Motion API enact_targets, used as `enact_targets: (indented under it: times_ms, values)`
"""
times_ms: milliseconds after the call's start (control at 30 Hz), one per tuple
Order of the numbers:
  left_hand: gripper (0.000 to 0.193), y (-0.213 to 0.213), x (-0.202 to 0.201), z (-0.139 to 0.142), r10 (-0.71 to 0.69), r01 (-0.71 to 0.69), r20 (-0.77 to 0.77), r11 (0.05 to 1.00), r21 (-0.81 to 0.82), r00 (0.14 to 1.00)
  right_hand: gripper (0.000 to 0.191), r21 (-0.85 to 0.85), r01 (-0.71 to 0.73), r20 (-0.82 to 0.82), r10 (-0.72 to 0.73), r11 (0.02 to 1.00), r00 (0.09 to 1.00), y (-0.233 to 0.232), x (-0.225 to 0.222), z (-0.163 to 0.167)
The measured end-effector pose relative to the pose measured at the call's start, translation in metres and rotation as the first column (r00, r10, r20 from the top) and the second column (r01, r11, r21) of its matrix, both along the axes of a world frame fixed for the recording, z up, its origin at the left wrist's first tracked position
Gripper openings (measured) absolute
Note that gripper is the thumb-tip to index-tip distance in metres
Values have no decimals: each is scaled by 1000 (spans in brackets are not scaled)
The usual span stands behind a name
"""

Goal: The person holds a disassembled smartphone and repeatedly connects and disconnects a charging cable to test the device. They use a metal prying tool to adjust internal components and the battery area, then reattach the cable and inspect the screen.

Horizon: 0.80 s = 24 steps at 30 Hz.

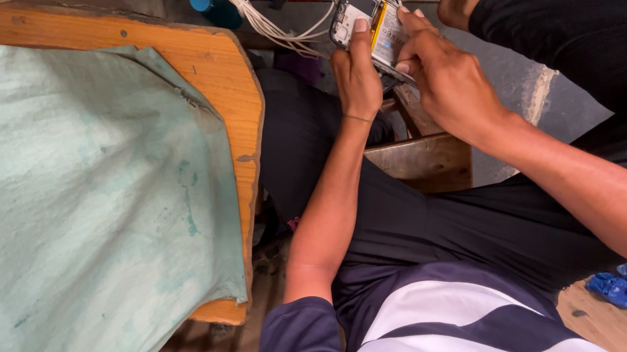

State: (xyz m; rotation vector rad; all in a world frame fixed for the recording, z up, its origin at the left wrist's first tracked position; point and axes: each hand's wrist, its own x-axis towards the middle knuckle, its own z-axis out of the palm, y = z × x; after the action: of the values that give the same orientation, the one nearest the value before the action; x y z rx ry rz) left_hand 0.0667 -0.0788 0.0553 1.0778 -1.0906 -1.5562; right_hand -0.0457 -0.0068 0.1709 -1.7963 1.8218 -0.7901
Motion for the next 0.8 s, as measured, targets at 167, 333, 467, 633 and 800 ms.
enact_targets:
  times_ms: [167, 333, 467, 633, 800]
  values:
    - [48, 0, 1, -2, -14, 14, 4, 999, 35, 1000, 5, -8, 2, 21, -2, 1000, 1000, 0, 1, 0]
    - [53, -2, 3, -2, -45, 43, 75, 999, 31, 996, 5, 4, 7, 36, -8, 1000, 999, 0, 1, 1]
    - [52, -3, 4, 1, -48, 46, 39, 998, 42, 998, 6, 2, 21, 62, -21, 1000, 998, 0, 1, 2]
    - [52, -6, 5, 1, -65, 64, 37, 998, 22, 997, 8, 51, 43, 95, -48, 998, 994, 1, 1, 1]
    - [53, -6, 6, -1, -78, 76, 43, 996, 52, 996, 7, 40, 26, 84, -30, 999, 996, 1, 0, -1]
